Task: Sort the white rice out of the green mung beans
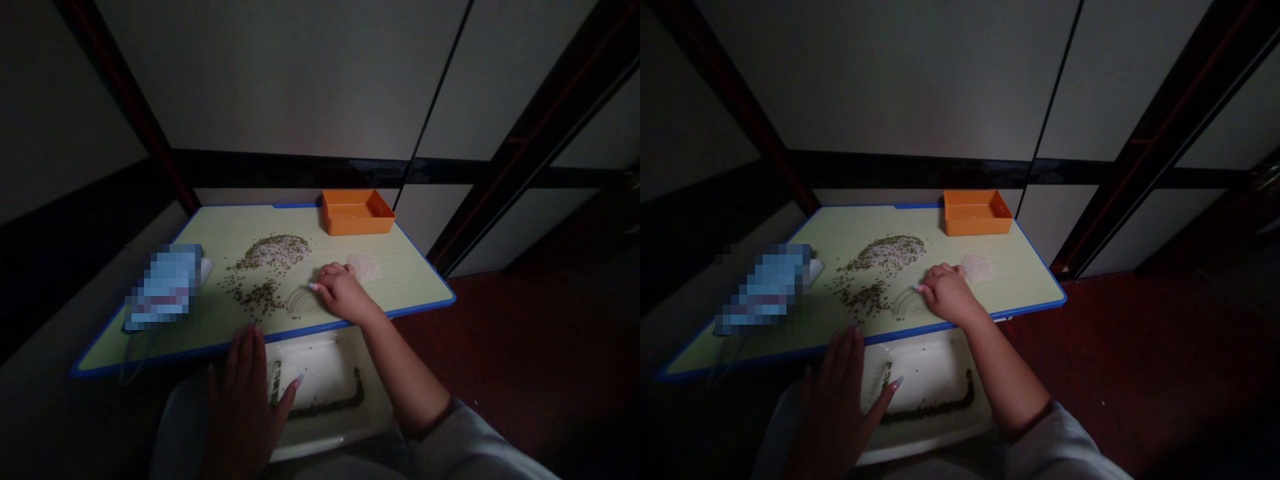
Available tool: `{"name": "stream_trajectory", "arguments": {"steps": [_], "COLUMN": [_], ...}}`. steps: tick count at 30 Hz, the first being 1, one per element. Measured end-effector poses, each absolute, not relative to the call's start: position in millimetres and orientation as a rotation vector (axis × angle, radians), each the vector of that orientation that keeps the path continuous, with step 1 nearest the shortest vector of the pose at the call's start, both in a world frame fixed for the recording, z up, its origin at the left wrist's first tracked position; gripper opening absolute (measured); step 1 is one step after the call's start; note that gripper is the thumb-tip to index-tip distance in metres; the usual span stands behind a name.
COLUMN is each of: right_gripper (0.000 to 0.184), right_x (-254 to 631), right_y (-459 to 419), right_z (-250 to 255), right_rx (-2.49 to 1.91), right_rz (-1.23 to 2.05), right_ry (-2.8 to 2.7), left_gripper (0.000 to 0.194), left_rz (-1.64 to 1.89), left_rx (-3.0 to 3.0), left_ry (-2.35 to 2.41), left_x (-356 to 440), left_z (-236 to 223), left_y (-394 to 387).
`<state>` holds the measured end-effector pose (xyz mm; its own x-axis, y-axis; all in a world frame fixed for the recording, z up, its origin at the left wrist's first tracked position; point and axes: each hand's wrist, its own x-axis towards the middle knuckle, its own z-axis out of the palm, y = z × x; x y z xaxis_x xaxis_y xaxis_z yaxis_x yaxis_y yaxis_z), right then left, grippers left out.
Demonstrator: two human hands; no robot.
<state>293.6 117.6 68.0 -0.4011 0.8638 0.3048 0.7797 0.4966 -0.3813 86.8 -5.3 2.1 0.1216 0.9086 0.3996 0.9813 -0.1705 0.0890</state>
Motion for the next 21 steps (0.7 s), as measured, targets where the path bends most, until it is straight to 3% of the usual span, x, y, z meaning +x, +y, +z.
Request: {"name": "stream_trajectory", "arguments": {"steps": [21], "right_gripper": [0.026], "right_x": [293.5], "right_y": [115.7], "right_z": [71.8], "right_rx": [-1.365], "right_rz": [0.246], "right_ry": [-2.319], "left_gripper": [0.083], "left_rz": [-0.555], "left_rx": [-2.222], "left_ry": [-1.907], "left_x": [86.5], "left_z": [3.5], "left_y": [-6.3]}}
